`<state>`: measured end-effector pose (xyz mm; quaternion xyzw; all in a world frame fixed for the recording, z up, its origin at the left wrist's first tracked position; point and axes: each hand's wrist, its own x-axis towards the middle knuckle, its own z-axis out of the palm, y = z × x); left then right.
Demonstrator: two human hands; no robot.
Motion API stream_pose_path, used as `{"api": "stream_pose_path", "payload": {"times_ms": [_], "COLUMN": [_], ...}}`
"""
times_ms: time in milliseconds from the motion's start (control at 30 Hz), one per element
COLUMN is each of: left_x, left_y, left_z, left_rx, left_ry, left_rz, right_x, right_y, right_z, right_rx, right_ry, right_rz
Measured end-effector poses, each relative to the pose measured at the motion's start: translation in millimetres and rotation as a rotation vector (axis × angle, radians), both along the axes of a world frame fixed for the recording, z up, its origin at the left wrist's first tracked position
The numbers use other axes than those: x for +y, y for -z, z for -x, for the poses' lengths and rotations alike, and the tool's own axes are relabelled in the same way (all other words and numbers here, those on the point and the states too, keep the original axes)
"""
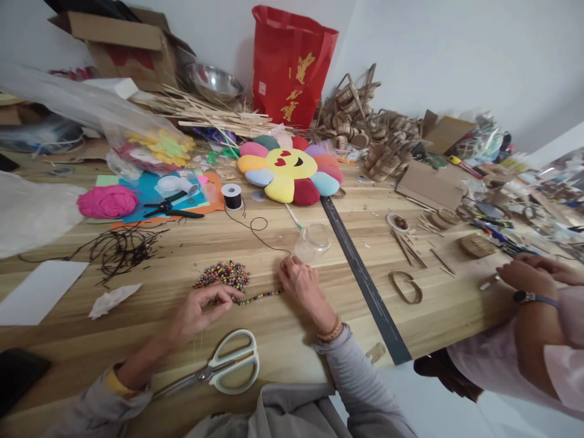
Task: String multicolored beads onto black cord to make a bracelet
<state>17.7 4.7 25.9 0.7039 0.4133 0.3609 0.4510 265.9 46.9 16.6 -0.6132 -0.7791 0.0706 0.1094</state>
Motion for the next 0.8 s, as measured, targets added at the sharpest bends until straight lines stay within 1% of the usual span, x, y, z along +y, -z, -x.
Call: {"api": "stream_pose_path", "payload": {"times_ms": [67, 167, 233, 333, 433, 600, 700, 800], "left_x": [2, 6, 9, 11, 14, 22, 27, 32], "left_y": [0.2, -0.9, -3.5, -8.9, -14.1, -19.3, -19.3, -17.3], "left_z": [-3, -7, -8, -7, -5, -4, -6, -8], "left_rx": [-0.047, -0.103, -0.114, -0.112, -0.135, -0.247, -0.347, -0.454], "left_ry": [0.001, -0.028, -0.055, -0.09, -0.123, -0.179, -0.206, -0.25], "left_rz": [0.082, 0.204, 0.244, 0.271, 0.308, 0.387, 0.417, 0.437], "right_x": [3, 6, 8, 11, 14, 19, 24, 29], "right_y": [5.3, 7.8, 6.9, 1.8, -10.4, -42.6, -57.3, -64.2], "right_z": [1, 1, 1, 3, 5, 14, 27, 44], "right_rx": [0.055, 0.191, 0.333, 0.591, 0.774, 0.853, 0.872, 0.891], "right_ry": [-0.025, -0.069, -0.116, -0.183, -0.255, -0.397, -0.479, -0.55], "right_rz": [0.014, 0.047, 0.095, 0.228, 0.355, 0.527, 0.588, 0.57]}}
